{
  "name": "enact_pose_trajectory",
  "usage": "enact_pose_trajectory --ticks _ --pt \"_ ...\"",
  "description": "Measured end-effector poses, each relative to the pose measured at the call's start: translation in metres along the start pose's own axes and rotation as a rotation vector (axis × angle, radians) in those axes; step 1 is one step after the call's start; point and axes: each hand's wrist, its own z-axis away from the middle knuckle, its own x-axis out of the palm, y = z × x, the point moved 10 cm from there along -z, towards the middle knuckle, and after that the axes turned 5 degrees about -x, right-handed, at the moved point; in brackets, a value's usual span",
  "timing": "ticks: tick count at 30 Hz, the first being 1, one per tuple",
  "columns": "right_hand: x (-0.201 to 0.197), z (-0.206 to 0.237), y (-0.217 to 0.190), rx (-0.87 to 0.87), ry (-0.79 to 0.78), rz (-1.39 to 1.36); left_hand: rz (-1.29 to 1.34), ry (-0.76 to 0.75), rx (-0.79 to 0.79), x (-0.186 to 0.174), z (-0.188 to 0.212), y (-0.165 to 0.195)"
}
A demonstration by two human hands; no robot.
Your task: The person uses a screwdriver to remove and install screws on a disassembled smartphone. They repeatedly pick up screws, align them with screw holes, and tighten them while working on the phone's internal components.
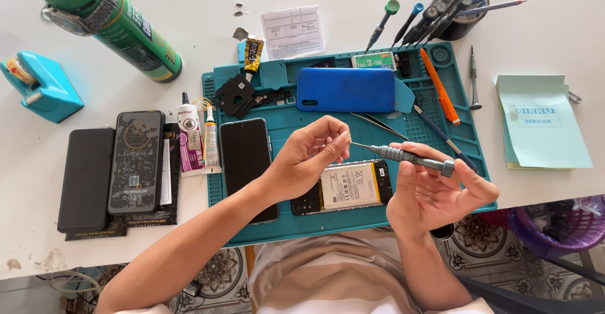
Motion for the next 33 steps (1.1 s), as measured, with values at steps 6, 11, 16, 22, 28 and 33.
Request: enact_pose_trajectory --ticks 6,11,16,22,28,33 --pt "-0.002 0.002 -0.003 -0.011 0.039 0.0 -0.074 0.029 0.004 -0.002 0.003 0.001" --pt "-0.002 0.005 0.003 0.012 0.045 0.041 -0.159 0.045 0.013 -0.007 0.002 0.003" --pt "-0.003 0.008 0.004 -0.02 0.047 0.021 -0.132 0.032 0.018 -0.007 0.003 0.002" --pt "-0.002 0.011 0.002 -0.041 0.066 0.002 -0.032 -0.002 0.062 -0.005 0.005 0.003" --pt "0.003 0.012 0.0 -0.056 0.043 0.017 -0.094 0.04 0.03 -0.008 0.005 0.001" --pt "0.001 0.011 -0.001 -0.062 0.064 0.042 -0.137 0.048 0.059 -0.01 0.007 0.007"
